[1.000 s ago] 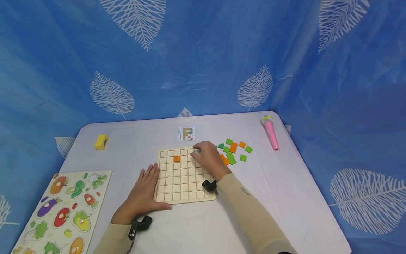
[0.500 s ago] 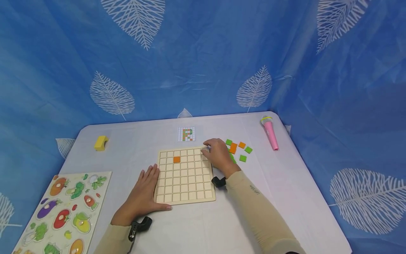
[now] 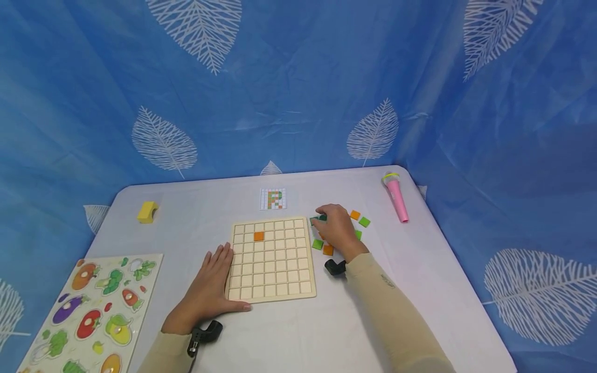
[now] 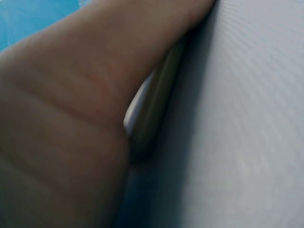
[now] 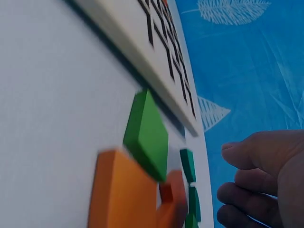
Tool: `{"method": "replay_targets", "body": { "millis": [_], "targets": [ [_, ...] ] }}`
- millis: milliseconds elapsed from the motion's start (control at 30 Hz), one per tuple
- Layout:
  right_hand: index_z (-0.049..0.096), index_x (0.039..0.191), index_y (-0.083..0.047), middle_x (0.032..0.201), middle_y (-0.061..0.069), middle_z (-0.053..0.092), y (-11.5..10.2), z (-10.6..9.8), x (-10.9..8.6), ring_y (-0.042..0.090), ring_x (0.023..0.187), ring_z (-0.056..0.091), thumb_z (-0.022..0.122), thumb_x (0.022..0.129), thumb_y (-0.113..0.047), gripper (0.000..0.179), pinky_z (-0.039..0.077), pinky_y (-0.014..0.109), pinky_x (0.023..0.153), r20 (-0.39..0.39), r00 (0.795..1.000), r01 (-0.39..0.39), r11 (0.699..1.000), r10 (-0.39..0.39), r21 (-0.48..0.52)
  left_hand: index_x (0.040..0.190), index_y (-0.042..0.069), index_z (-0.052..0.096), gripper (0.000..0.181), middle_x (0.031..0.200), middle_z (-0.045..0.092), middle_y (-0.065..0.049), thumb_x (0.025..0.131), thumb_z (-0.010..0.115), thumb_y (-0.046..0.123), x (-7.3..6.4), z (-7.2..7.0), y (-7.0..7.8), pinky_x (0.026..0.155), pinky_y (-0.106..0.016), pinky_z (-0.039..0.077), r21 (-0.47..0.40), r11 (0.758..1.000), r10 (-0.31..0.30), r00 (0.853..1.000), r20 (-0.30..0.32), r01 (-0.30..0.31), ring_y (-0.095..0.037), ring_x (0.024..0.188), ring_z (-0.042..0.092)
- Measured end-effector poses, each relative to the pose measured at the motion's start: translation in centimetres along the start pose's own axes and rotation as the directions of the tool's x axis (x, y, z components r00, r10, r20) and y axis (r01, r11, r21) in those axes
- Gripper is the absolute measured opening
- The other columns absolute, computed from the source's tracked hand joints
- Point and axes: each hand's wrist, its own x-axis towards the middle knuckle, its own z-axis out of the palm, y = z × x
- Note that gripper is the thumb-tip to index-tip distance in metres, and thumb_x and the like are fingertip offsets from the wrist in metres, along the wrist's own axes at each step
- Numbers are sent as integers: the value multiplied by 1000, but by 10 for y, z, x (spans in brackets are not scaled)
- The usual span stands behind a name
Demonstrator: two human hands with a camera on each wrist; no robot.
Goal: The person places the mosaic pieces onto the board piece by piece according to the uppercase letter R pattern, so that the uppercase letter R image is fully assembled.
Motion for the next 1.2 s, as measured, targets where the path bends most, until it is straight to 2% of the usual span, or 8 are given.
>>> {"method": "replay_targets", "body": {
  "millis": [167,367,500,800,1200],
  "targets": [
    [74,125,0,126,16,70,10,-6,-1,36,124,60,81,96,-17,34,47,53,108,-13,999,-46,999,46,-25,165,-7,18,158,173,11,-21,59,62,102,0,-1,-1,126,-54,4,0,1000,0,1000,6,0,-35,159,5],
    [75,123,3,120,17,71,17,-13,-1,34,110,63,82,94,-14,34,52,52,100,-50,999,-19,1000,18,-20,165,-7,19,158,173,12,-21,59,63,102,0,-4,-1,126,-54,4,2,1000,-1,1000,3,1,-34,159,5],
    [74,123,3,119,18,71,21,-15,0,34,108,63,81,95,-13,33,52,51,100,-55,998,-22,1000,21,-20,164,-7,20,158,173,12,-21,58,64,101,1,-5,-1,126,-54,4,5,1000,-3,1000,5,3,-35,159,6],
    [72,127,2,124,17,68,25,-20,5,34,113,60,80,97,-14,35,51,51,105,-43,995,-88,995,86,-40,165,-7,19,158,173,12,-21,59,65,101,1,-6,-1,126,-53,3,2,1000,-2,1000,9,2,-34,159,5],
    [72,127,4,124,19,69,32,-23,13,36,116,61,80,96,-12,35,49,51,107,-45,996,-80,994,77,-69,165,-5,18,158,173,10,-19,59,60,103,1,-2,-3,126,-52,2,13,1000,-4,1000,12,4,-32,160,3]
  ]
}}
